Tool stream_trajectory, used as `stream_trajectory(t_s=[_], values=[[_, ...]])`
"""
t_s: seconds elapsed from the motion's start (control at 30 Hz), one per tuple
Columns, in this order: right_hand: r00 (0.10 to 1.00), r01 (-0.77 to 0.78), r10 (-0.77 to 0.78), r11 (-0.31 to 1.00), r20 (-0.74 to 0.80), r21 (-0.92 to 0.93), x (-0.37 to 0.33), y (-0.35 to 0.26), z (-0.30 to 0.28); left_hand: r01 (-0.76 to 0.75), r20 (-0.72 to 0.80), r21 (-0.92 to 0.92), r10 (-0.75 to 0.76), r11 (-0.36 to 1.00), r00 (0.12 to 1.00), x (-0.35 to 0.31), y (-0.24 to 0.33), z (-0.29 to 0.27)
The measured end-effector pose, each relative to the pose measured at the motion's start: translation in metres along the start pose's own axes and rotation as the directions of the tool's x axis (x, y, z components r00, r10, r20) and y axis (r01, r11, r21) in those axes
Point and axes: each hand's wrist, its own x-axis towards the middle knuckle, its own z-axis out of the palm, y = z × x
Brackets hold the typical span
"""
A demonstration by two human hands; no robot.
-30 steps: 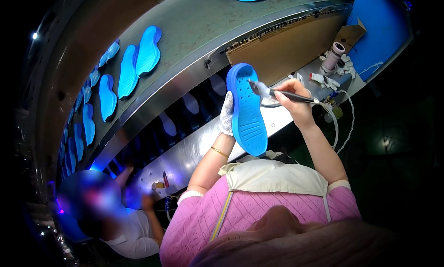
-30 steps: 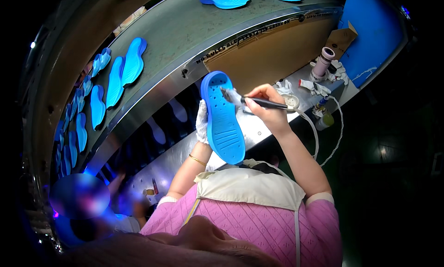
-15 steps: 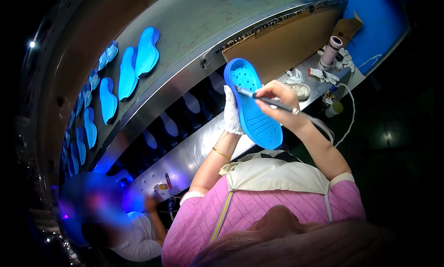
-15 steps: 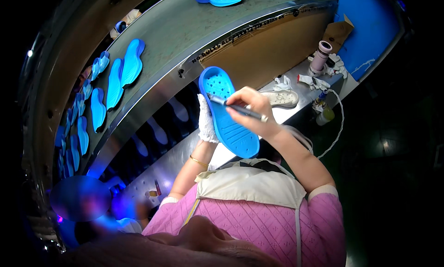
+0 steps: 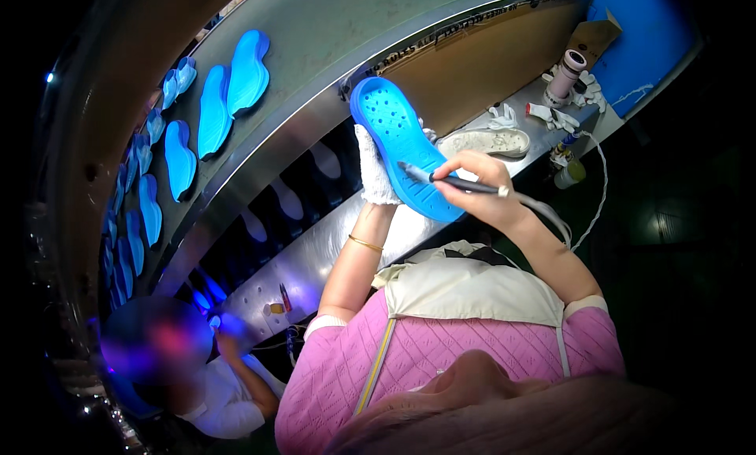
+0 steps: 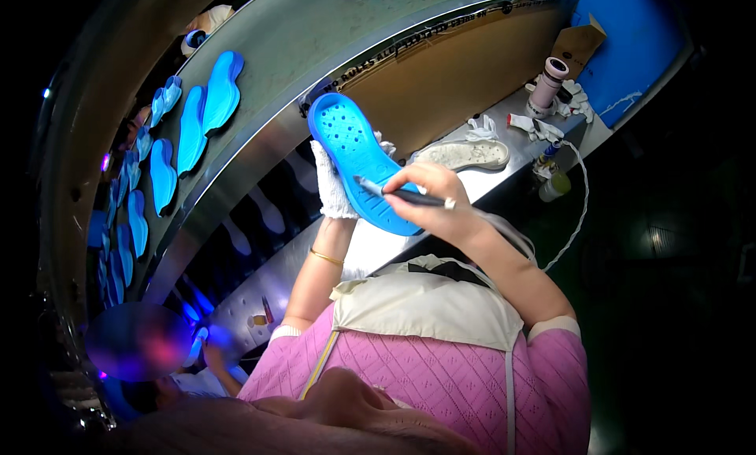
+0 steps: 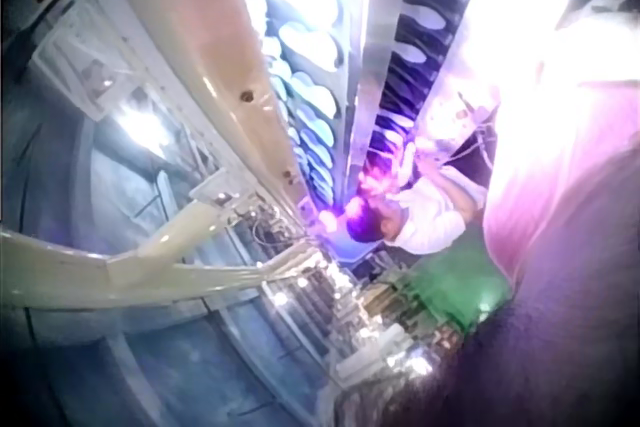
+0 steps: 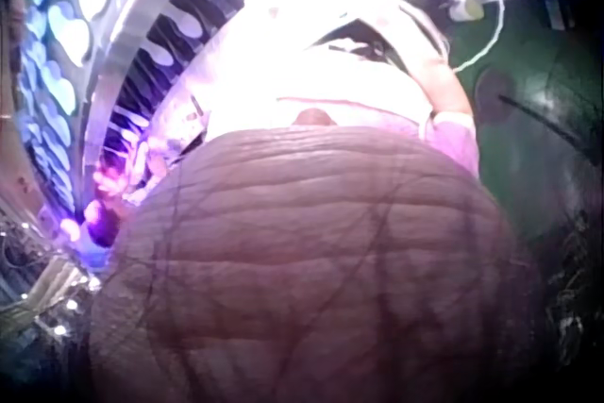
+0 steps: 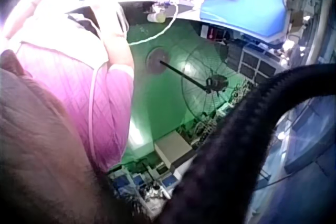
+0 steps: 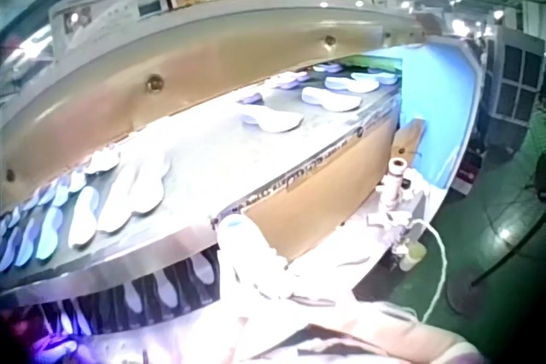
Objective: The person cleans a blue shoe sole by applying a liquid with a brush, then places the cleaned sole onto a moving conveyor belt.
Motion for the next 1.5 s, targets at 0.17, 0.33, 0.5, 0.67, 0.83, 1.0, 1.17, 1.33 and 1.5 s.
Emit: stream_trajectory(t_s=[0.17, 0.33, 0.5, 0.67, 0.83, 1.0, 1.17, 1.33, 1.5], values=[[0.985, -0.150, 0.128, 0.969, 0.117, 0.197, -0.003, 0.009, -0.002, 0.008, -0.093, 0.146, 0.006, 0.989, 0.996, 0.002, 0.010, 0.007], [0.963, -0.239, 0.269, 0.879, -0.017, 0.412, 0.014, 0.016, -0.018, 0.018, 0.080, -0.157, -0.005, 0.987, 0.997, -0.017, -0.010, 0.035], [0.988, 0.139, -0.131, 0.984, -0.077, 0.111, 0.008, 0.007, -0.002, -0.058, 0.111, 0.074, 0.050, 0.996, 0.993, -0.017, -0.021, 0.042], [0.955, -0.249, 0.293, 0.740, 0.033, 0.624, -0.006, -0.002, 0.010, -0.096, 0.099, 0.058, 0.090, 0.994, 0.991, -0.011, -0.012, 0.034], [0.997, 0.045, -0.058, 0.969, 0.046, 0.245, -0.005, -0.009, 0.014, -0.122, 0.085, 0.018, 0.120, 0.992, 0.989, -0.015, -0.010, 0.041], [0.947, -0.281, 0.315, 0.703, 0.068, 0.654, -0.008, -0.005, 0.011, -0.119, 0.135, -0.064, 0.126, 0.991, 0.983, -0.016, -0.002, 0.047], [0.981, -0.130, 0.047, 0.879, 0.188, 0.459, -0.007, 0.002, 0.007, -0.082, 0.162, -0.080, 0.094, 0.993, 0.982, -0.013, 0.006, 0.045], [0.984, -0.171, 0.127, 0.873, 0.126, 0.457, -0.002, 0.001, 0.002, -0.001, 0.178, -0.024, 0.005, 1.000, 0.984, -0.011, 0.019, 0.042], [0.963, -0.213, 0.103, 0.856, 0.249, 0.471, -0.011, 0.001, 0.003, 0.158, 0.233, -0.081, -0.135, 0.984, 0.963, -0.009, 0.032, 0.042]])
